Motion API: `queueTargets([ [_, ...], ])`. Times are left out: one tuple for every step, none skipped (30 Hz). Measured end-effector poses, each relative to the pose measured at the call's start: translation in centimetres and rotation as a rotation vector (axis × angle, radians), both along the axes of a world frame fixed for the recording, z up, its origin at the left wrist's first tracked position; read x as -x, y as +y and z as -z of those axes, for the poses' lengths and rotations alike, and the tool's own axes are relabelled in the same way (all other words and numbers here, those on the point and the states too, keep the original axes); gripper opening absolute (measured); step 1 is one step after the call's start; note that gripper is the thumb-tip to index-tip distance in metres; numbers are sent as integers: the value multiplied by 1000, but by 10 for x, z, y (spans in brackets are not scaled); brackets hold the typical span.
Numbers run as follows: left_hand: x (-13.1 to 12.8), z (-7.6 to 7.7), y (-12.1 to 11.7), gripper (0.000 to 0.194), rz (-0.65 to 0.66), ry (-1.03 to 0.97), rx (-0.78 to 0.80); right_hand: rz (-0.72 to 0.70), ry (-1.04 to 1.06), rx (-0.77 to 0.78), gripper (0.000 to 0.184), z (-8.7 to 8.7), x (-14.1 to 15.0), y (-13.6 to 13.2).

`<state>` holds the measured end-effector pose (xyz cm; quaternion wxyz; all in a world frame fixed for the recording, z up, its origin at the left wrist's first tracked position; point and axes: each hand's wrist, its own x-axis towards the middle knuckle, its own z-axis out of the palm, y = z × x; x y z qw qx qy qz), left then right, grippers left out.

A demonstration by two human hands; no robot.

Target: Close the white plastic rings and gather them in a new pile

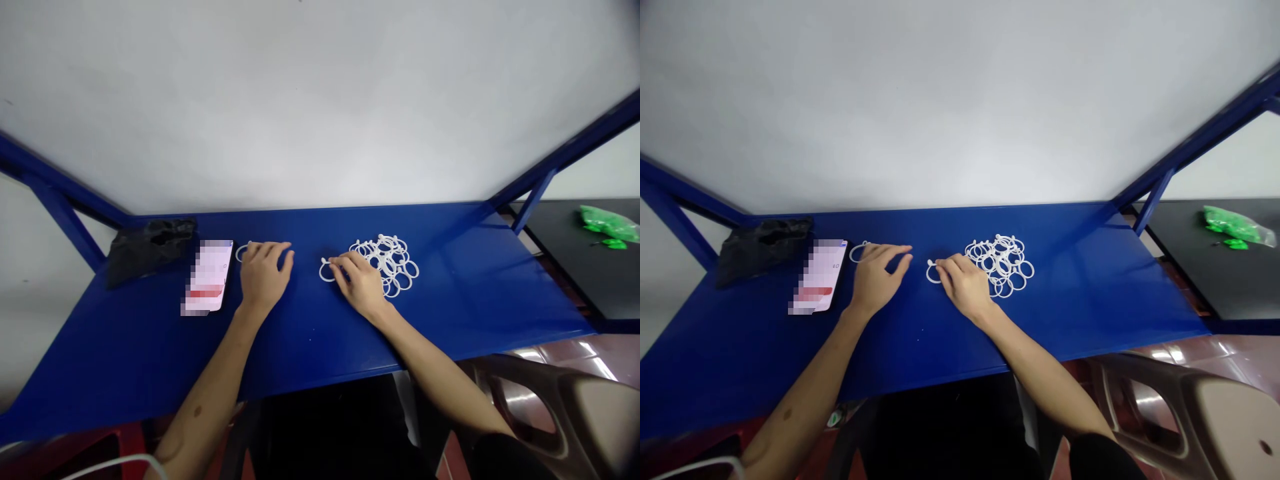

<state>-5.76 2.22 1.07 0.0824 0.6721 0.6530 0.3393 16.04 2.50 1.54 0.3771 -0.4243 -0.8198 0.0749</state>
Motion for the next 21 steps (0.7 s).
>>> queueTargets([
  [5,0,2,31,-96,94,8,29,4,-11,23,-4,-3,2],
  [10,0,3,35,-181,181,24,65,8,-25,24,-9,-6,5],
  [13,-1,5,39,-252,257,47,105,11,-39,25,-13,-11,9],
  [15,-2,5,42,-301,322,75,145,12,-52,25,-16,-16,13],
  [17,-2,6,45,-328,378,106,182,11,-64,25,-20,-23,17],
  [17,-3,6,47,-336,425,135,223,9,-71,24,-22,-31,22],
  [17,-3,6,47,-330,462,161,262,8,-69,23,-25,-40,26],
  [16,-2,6,47,-316,490,181,304,9,-65,22,-26,-49,30],
  [16,-1,6,46,-299,510,194,342,8,-58,22,-27,-60,33],
  [15,0,6,45,-284,523,200,369,3,-49,21,-27,-70,36],
  [15,2,7,44,-270,528,201,388,-5,-42,21,-25,-80,38],
  [14,4,7,43,-258,527,199,397,-14,-32,21,-23,-90,39],
  [15,5,8,42,-250,522,191,397,-20,-18,21,-20,-100,40],
  [15,7,9,41,-247,514,180,394,-24,-3,21,-16,-108,41],
  [15,8,9,40,-251,505,165,391,-23,9,21,-12,-116,41],
  [15,8,10,40,-262,497,150,386,-22,20,20,-8,-122,41],
  [16,9,10,39,-279,492,135,381,-22,27,20,-4,-126,40],
  [16,9,10,39,-299,491,123,375,-24,29,19,-1,-130,40],
  [17,8,10,40,-321,493,115,368,-29,30,18,2,-132,39],
  [17,8,9,40,-340,500,113,360,-35,29,17,4,-133,39],
  [18,8,9,41,-357,509,117,352,-42,27,16,5,-133,38],
])
